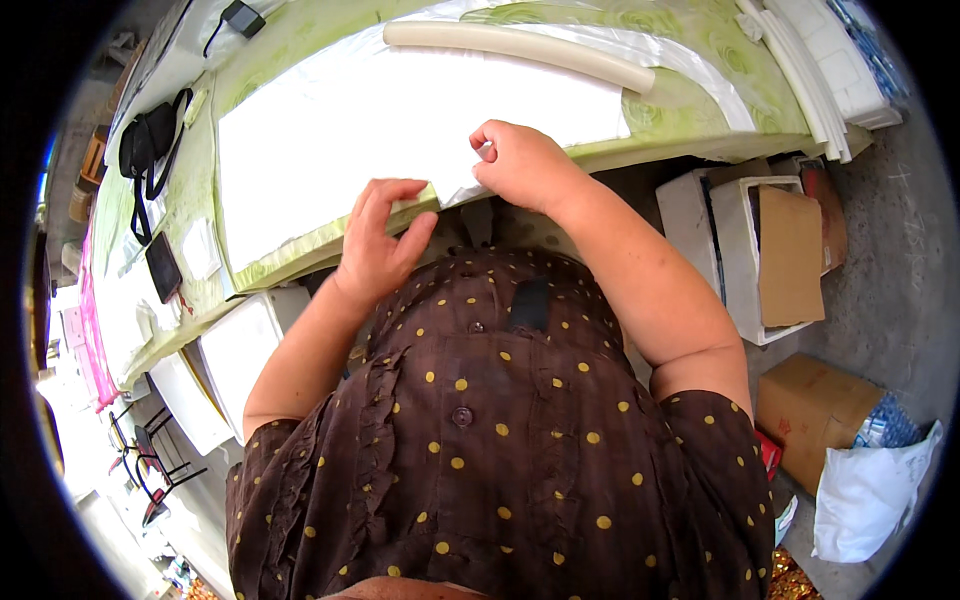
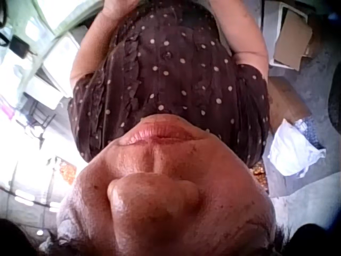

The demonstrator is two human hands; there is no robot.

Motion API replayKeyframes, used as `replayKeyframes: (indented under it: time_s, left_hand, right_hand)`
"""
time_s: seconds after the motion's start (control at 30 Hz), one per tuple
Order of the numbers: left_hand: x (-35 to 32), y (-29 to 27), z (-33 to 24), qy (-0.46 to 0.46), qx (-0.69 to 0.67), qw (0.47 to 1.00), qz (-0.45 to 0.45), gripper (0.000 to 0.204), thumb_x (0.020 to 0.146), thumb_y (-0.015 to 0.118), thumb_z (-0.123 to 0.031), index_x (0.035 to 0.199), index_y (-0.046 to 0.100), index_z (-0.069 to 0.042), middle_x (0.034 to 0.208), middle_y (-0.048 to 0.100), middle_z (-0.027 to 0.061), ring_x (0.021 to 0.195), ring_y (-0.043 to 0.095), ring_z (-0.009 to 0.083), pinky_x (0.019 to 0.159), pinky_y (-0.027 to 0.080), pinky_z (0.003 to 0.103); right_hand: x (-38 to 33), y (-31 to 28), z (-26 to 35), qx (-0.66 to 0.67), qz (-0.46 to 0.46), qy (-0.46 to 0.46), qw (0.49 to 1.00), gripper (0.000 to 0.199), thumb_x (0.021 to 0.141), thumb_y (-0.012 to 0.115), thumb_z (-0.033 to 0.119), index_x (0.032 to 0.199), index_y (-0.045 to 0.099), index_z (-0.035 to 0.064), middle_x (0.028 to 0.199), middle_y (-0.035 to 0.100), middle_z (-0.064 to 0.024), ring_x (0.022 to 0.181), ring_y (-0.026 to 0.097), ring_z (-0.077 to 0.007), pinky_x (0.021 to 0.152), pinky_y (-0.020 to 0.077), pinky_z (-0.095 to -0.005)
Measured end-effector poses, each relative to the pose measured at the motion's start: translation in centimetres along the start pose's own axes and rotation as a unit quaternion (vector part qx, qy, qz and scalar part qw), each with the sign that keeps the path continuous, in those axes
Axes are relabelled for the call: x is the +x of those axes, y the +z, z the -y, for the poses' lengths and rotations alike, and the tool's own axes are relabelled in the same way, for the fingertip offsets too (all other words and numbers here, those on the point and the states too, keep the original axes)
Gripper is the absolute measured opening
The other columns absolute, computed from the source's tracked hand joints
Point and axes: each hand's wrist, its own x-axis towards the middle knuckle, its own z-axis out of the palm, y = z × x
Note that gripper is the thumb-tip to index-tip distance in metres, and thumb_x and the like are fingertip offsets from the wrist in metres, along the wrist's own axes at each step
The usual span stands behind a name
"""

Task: The person repeatedly wraps small white rectangular items in clear plastic film on a workbench. They unroll the film, place an item on it, fold the film around the item, and set the wrapped item aside. The process is repeated multiple times with new items.

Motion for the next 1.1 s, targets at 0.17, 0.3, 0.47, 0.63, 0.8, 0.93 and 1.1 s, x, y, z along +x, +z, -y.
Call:
replayKeyframes:
  time_s: [0.17,0.3,0.47,0.63,0.8,0.93,1.1]
  left_hand:
    - [3.5,0.9,2.9,-0.032,0.113,0.977,0.178,0.082,0.088,0.069,-0.056,0.154,0.043,-0.015,0.165,0.031,0.0115,0.155,0.02,0.038,0.124,0.018,0.057]
    - [3.4,0.7,2.5,-0.008,0.158,0.968,0.197,0.092,0.081,0.075,-0.058,0.154,0.042,-0.015,0.164,0.034,0.0097,0.154,0.025,0.0355,0.124,0.02,0.056]
    - [2.9,1.1,2.3,-0.016,0.179,0.959,0.218,0.102,0.073,0.085,-0.05,0.157,0.037,-0.016,0.162,0.036,0.0064,0.152,0.029,0.0298,0.124,0.021,0.056]
    - [2.6,1.7,2.7,0.004,0.221,0.957,0.189,0.092,0.075,0.083,-0.029,0.155,0.038,-0.016,0.161,0.039,0.0048,0.151,0.032,0.0277,0.123,0.024,0.055]
    - [2.1,2.2,2.9,0.009,0.255,0.951,0.177,0.076,0.084,0.068,-0.016,0.154,0.041,-0.016,0.16,0.04,0.003,0.15,0.035,0.025,0.123,0.025,0.054]
    - [2.3,2.1,2.7,-0.001,0.243,0.955,0.171,0.071,0.085,0.065,-0.015,0.153,0.043,-0.016,0.16,0.041,0.0027,0.15,0.035,0.0244,0.123,0.025,0.053]
    - [2.2,2.2,2.8,-0.011,0.235,0.958,0.165,0.064,0.088,0.065,-0.022,0.149,0.048,-0.015,0.159,0.042,0.0026,0.15,0.034,0.0245,0.123,0.025,0.053]
  right_hand:
    - [0.5,-0.3,0.0,-0.028,0.035,-0.021,0.999,0.038,0.086,0.066,0.011,0.122,0.063,-0.0004,0.087,0.069,-0.0067,0.077,0.063,-0.016,0.072,0.0512,-0.032]
    - [-0.1,-0.3,-0.1,-0.004,0.036,-0.031,0.999,0.038,0.085,0.065,0.009,0.122,0.063,0.0005,0.083,0.067,-0.0058,0.073,0.061,-0.0159,0.066,0.0501,-0.0322]
    - [0.0,-0.4,0.7,-0.054,0.047,-0.021,0.997,0.04,0.078,0.064,0.01,0.117,0.066,0.0021,0.095,0.072,-0.0153,0.089,0.069,-0.0316,0.081,0.0534,-0.0397]
    - [0.4,-0.6,0.3,-0.057,0.056,-0.045,0.996,0.043,0.079,0.066,0.014,0.12,0.067,0.0024,0.091,0.071,-0.0116,0.084,0.069,-0.0275,0.078,0.0543,-0.0368]
    - [-1.6,-0.5,-0.1,0.019,-0.004,-0.043,0.999,0.049,0.083,0.072,0.016,0.131,0.063,0.0062,0.097,0.065,-0.005,0.084,0.06,-0.0145,0.076,0.0509,-0.0316]
    - [-3.4,0.0,-0.8,-0.183,-0.195,-0.349,0.898,0.05,0.079,0.077,0.022,0.128,0.067,0.0153,0.115,0.062,-0.0079,0.11,0.058,-0.0307,0.098,0.0475,-0.0418]
    - [-2.2,2.3,-1.7,-0.25,-0.187,-0.403,0.86,0.048,0.072,0.081,0.016,0.117,0.074,0.0292,0.136,0.057,0.0016,0.127,0.05,-0.0294,0.112,0.0345,-0.0558]
